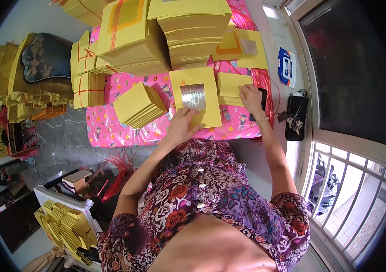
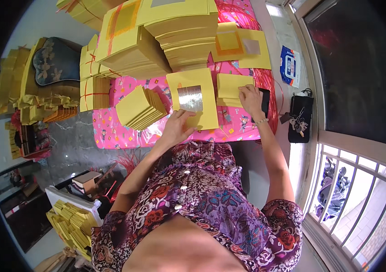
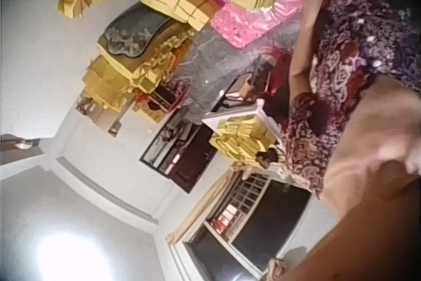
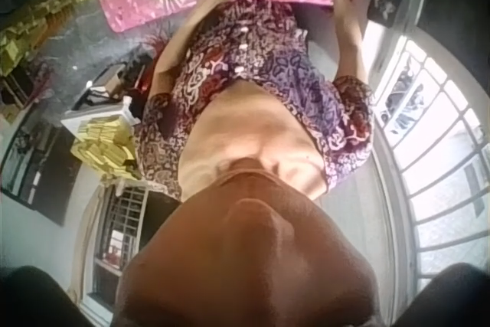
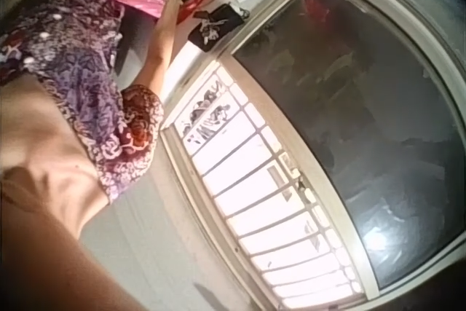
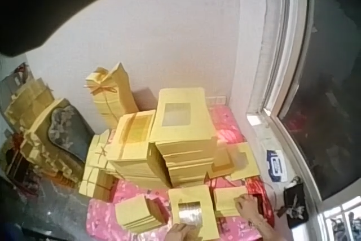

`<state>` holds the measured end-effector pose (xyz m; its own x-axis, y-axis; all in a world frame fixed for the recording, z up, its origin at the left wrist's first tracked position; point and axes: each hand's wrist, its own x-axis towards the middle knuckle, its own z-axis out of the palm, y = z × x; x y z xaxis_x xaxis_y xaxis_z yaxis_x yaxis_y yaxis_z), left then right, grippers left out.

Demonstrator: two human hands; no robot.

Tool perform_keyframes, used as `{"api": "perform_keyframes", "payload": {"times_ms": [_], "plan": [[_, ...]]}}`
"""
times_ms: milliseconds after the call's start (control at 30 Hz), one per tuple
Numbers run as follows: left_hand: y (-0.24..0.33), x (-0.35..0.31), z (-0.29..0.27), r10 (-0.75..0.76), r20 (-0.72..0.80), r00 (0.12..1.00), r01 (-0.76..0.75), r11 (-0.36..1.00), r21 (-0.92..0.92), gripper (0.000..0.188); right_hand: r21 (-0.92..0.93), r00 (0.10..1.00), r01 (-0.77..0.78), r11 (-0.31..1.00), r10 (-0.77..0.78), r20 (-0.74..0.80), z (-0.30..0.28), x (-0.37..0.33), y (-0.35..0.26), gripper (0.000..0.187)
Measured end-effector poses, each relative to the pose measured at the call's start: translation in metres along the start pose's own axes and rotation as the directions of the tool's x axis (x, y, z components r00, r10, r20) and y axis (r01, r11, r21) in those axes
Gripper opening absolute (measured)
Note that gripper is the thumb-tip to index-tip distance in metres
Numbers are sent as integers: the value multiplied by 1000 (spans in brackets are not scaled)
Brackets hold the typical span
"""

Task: Sorting and stacking yellow joss paper onto organized piles on a table.

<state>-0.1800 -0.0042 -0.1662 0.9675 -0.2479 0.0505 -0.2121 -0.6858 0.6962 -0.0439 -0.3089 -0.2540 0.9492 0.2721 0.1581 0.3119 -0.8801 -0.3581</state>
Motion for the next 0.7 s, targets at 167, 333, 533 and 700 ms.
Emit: {"api": "perform_keyframes", "payload": {"times_ms": [167,333,533,700], "plan": [[-4,4,6,30,125,992,-46,990,132,55,30,994,-28,999,31,-104,-5,5,-2,20],[-10,4,16,73,154,985,-107,969,224,58,113,978,36,993,-11,-210,-9,9,-6,17],[-10,2,16,137,117,984,-160,962,223,56,86,948,108,990,-77,-309,-17,12,-13,16],[-16,4,10,154,97,983,-166,977,132,39,149,936,190,970,-133,-326,-37,12,-36,15]]}}
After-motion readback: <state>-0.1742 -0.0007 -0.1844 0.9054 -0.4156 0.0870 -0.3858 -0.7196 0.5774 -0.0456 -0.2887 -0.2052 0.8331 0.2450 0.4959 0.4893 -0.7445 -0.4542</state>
